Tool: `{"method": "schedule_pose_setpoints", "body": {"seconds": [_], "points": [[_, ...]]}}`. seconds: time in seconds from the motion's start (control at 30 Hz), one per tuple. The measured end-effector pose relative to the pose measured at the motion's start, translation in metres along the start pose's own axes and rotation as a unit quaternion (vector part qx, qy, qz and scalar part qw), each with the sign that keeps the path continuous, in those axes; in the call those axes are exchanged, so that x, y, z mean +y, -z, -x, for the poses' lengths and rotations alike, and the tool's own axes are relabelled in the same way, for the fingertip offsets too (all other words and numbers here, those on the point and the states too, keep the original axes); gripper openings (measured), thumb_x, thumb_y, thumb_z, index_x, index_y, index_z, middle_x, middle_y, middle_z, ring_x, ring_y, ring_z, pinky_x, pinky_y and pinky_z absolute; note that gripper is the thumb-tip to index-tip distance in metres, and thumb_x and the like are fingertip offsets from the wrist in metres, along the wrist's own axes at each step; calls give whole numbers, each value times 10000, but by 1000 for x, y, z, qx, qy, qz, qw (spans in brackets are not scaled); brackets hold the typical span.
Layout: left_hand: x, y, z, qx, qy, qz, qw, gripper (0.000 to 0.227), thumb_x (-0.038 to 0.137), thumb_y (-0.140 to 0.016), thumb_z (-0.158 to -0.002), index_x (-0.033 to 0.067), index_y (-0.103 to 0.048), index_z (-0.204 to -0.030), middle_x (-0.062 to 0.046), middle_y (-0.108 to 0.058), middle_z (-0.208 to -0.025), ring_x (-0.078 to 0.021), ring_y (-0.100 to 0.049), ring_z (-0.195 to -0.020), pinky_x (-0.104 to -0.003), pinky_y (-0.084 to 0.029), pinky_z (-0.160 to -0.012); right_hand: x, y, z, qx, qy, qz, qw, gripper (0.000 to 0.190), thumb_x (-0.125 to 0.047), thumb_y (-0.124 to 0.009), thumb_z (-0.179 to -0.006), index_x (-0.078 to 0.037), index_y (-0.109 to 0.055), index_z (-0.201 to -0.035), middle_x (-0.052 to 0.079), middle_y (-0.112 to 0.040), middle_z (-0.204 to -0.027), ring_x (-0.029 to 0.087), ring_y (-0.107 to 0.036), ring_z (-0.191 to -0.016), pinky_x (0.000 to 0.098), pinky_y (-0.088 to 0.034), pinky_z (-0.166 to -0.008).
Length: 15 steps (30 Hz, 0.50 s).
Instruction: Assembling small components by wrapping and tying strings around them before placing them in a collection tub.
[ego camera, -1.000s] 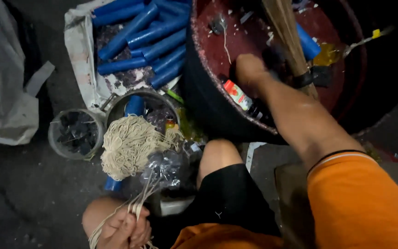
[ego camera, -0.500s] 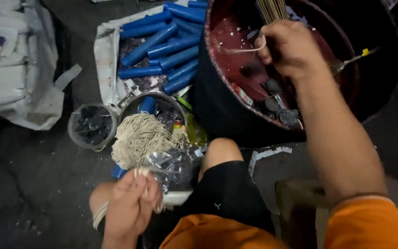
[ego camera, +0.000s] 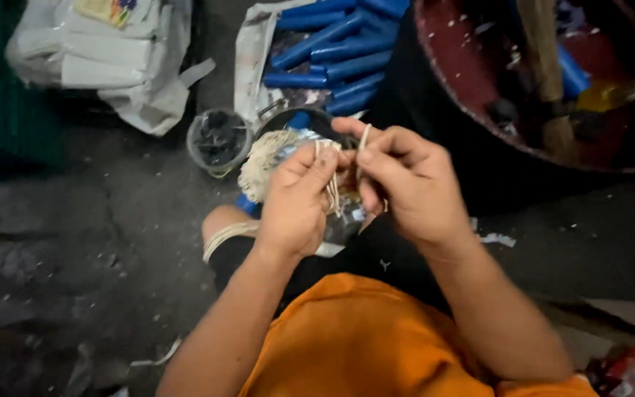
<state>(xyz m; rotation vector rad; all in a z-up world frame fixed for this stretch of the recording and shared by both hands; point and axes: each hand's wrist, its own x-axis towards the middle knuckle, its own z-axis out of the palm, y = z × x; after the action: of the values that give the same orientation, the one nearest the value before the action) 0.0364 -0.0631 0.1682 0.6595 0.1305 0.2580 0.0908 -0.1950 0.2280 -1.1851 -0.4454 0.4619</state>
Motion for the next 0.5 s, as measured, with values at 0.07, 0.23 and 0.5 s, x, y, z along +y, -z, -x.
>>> {"method": "schedule_pose_setpoints", "body": {"seconds": [0.07,0.23,0.5], "points": [[-3,8,6,-49,16,-48,998,114,102,-575,-1038,30,-568,-949,-192,-640,-737,-299,-665,-585,-385,-593,-597,19,-3,1,11,31,127,991,226,-88,-612,-1008,-98,-603,-782,99,-549,-480,220,-668,-1325,258,-538,-855],[13,40,17,12,130,-139,982,182,153,-643,-1025,-14,-631,-951,-150,-603,-608,-128,-516,-349,-264,-440,-314,72,18,-13,40,96,189,976,122,-51,-668,-954,-19,-659,-836,203,-666,-1015,255,-699,-1126,388,-549,-911],[21,53,11,-76,248,-146,955,194,177,-651,-1023,-12,-632,-981,-55,-420,-541,-46,-297,-345,-208,-294,-313,128,57,-3,91,-11,194,977,109,-85,-718,-880,-36,-666,-798,156,-775,-1122,166,-705,-825,367,-582,-799]]}}
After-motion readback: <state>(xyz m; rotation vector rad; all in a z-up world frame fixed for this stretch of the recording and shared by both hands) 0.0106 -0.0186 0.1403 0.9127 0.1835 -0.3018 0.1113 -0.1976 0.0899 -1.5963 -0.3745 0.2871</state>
